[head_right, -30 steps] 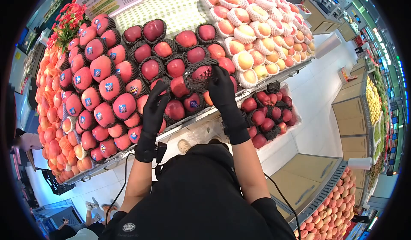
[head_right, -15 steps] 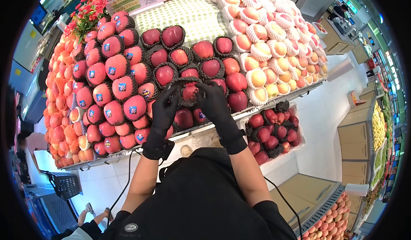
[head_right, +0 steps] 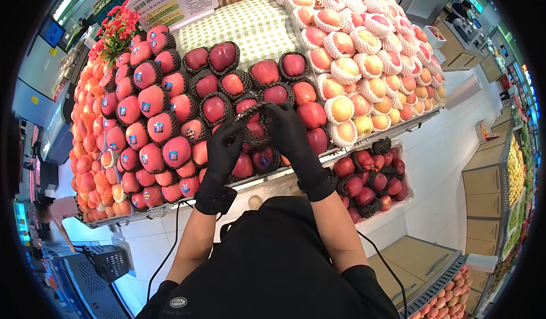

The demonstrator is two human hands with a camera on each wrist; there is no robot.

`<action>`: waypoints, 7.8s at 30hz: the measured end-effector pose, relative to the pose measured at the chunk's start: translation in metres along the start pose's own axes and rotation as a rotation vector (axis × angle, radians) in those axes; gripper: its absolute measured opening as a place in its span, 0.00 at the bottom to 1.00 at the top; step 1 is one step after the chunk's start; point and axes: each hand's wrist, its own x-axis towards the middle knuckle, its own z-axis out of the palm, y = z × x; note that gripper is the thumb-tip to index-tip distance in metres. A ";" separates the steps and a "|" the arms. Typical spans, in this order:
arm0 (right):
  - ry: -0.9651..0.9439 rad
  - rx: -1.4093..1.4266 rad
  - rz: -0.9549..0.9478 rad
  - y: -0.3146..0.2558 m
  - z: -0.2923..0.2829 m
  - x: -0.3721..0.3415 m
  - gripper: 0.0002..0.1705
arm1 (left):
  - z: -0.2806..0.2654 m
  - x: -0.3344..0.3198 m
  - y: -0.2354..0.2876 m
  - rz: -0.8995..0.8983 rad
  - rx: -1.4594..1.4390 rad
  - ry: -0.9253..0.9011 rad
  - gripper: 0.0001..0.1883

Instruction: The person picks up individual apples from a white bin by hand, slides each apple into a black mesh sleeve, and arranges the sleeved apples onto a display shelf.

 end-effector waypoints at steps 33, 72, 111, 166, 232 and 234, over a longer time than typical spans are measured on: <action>-0.050 -0.076 0.519 0.113 -0.106 -0.058 0.22 | 0.027 0.013 -0.015 -0.051 -0.015 -0.118 0.18; -0.043 -0.803 0.996 0.352 -0.163 -0.195 0.32 | 0.065 0.003 -0.007 -0.087 0.095 -0.178 0.19; 0.379 -0.146 0.828 0.285 -0.197 -0.225 0.53 | 0.044 0.002 -0.013 -0.064 0.033 -0.086 0.17; -0.088 0.497 0.189 -0.012 0.014 0.012 0.51 | 0.007 0.003 0.035 -0.149 -0.688 0.108 0.39; -0.433 0.884 0.446 -0.001 0.035 0.015 0.24 | -0.026 0.011 0.027 -0.150 -0.232 -0.041 0.31; -0.404 0.896 0.429 -0.003 0.034 0.017 0.25 | -0.024 0.009 0.033 -0.192 -0.117 -0.008 0.35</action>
